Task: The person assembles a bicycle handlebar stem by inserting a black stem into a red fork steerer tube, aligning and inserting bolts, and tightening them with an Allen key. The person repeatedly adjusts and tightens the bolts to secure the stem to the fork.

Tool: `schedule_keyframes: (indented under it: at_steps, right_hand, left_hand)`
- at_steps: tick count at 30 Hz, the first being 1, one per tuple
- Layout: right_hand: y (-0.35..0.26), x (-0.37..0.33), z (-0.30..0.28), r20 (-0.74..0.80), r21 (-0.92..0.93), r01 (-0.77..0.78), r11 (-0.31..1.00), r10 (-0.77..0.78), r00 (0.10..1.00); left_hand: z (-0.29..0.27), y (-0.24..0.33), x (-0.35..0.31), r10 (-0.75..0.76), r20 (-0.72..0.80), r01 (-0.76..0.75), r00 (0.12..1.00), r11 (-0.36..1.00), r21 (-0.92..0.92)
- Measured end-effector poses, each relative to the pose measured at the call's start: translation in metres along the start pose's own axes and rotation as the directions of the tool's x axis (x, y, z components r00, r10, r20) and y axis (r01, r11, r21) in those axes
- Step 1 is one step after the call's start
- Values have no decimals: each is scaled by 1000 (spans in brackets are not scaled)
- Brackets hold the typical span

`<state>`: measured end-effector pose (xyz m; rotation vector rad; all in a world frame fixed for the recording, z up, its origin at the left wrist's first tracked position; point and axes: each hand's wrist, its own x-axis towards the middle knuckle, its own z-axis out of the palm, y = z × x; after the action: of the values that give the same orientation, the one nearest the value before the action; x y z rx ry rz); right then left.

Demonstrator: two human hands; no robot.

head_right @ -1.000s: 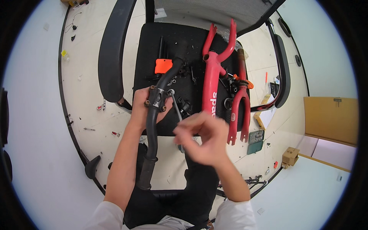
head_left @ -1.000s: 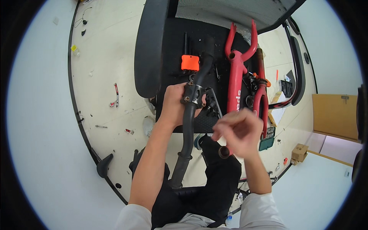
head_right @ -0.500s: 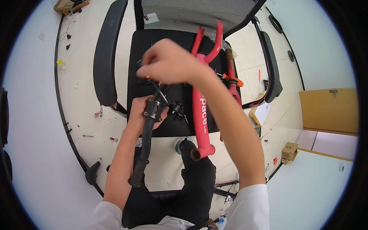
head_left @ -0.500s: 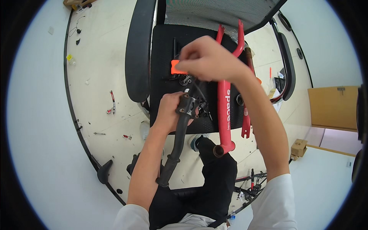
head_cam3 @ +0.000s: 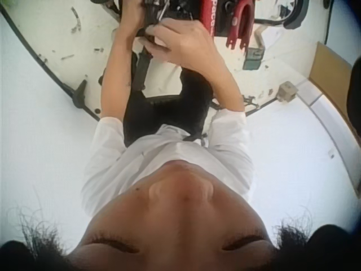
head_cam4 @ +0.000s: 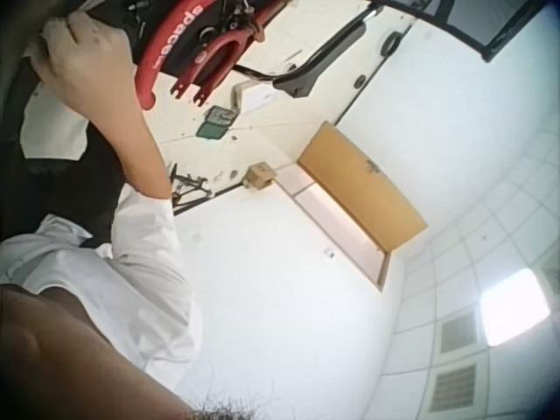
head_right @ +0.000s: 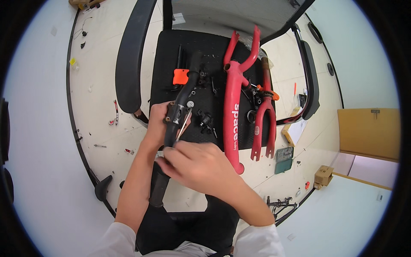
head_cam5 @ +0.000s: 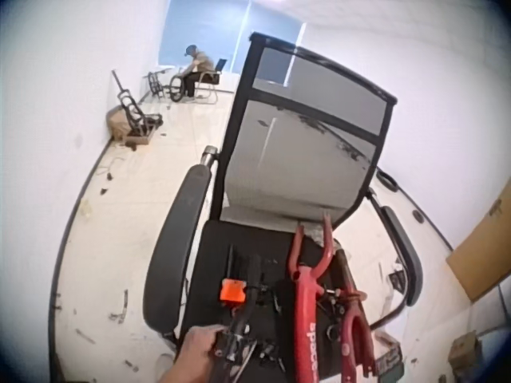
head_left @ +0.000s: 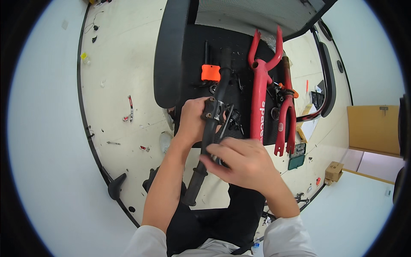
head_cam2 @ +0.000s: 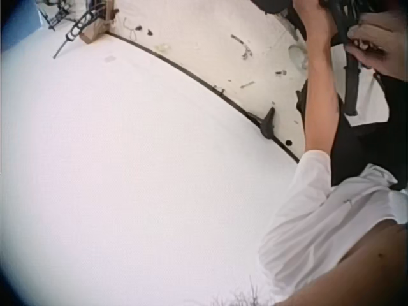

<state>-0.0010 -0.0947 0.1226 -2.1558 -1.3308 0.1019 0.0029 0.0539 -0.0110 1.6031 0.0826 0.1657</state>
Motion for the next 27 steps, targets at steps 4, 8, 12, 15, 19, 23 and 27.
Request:
schedule_keyframes:
  at_steps: [4,8,12,15,19,23,27]
  right_hand:
    - [21,75,2,114,49,104,993,-109,987]
    - [90,121,-31,223,71,-329,941,307,925]
    - [129,74,-42,271,656,-620,430,632,726]
    - [110,5,-36,142,826,-491,275,742,655]
    - [48,-55,-14,-90,826,-334,454,691,717]
    - [9,-44,-2,-210,377,-252,891,347,914]
    - [14,-11,-15,1,65,-108,992,108,994]
  left_hand:
    - [22,-34,-4,316,-282,-380,906,900,-215]
    - [14,-3,-5,21,64,-35,998,974,224]
    - [13,16,-7,129,-102,-107,986,976,192]
    - [17,17,-8,112,-224,-85,968,988,128]
    - [26,6,-5,163,-256,-108,953,971,214]
    - [32,3,-7,219,-212,-138,952,930,340]
    - [31,11,-8,155,-21,-137,988,922,362]
